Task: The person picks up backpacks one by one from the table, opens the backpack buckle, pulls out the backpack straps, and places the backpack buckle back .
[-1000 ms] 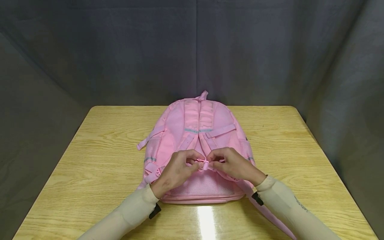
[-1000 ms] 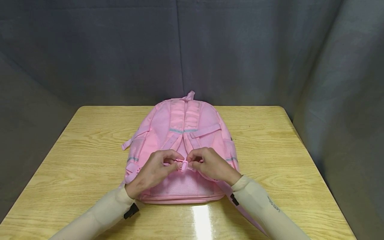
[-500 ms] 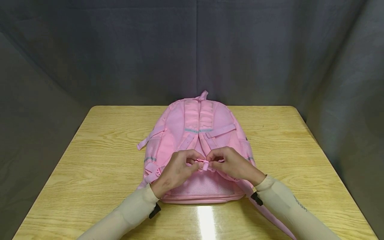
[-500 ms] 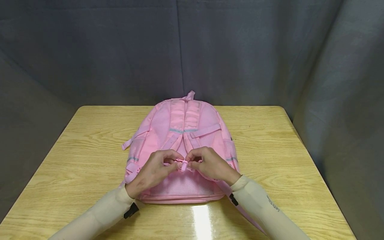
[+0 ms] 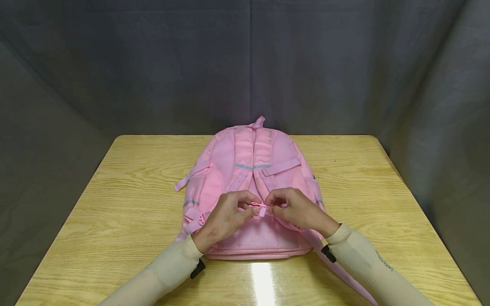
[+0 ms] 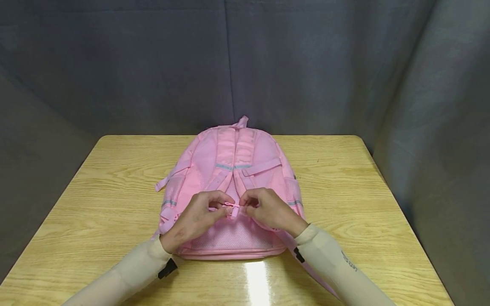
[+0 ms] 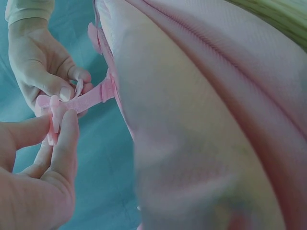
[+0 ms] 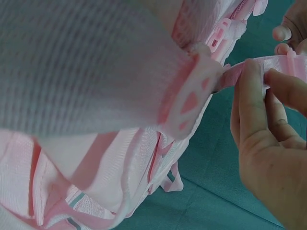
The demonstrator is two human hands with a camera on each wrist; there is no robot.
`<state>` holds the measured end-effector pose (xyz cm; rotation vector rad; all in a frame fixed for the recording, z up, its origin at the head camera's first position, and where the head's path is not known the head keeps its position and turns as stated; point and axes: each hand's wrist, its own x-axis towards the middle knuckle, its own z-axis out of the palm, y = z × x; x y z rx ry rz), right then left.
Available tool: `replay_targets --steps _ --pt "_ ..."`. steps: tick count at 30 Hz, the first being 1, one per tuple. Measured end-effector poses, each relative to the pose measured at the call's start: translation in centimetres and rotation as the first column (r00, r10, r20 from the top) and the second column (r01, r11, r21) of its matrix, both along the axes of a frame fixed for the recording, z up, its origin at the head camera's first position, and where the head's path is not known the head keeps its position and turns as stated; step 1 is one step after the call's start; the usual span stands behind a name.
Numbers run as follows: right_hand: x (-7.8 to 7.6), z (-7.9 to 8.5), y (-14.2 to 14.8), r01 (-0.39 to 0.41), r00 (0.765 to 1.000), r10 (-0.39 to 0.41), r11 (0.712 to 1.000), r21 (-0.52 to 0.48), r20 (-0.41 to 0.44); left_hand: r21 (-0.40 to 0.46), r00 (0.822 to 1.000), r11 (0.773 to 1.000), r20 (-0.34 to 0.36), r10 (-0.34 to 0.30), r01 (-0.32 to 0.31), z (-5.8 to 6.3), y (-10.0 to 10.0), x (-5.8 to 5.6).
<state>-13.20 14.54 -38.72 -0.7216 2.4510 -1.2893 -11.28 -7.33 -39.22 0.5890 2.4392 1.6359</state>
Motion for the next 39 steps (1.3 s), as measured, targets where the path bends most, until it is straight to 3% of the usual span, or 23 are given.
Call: replay_targets --steps 6,21,39 --pt "-0.09 -0.13 -0.12 -0.008 1.0 0.007 1.0 -0.018 -0.026 0.002 1.0 1.0 0.0 0.001 -0.001 -0.02 -0.01 0.02" --pt "0.01 -0.06 -0.41 -0.007 1.0 0.007 0.999 -0.054 0.003 0.01 1.0 1.0 -0.024 -0.004 0.005 -0.11 0.03 0.08" --pt "0.17 -0.2 -0.39 0.038 0.999 -0.037 0.997 -0.06 0.011 -0.007 0.999 1.0 -0.024 0.023 -0.024 -0.02 0.04 0.15"
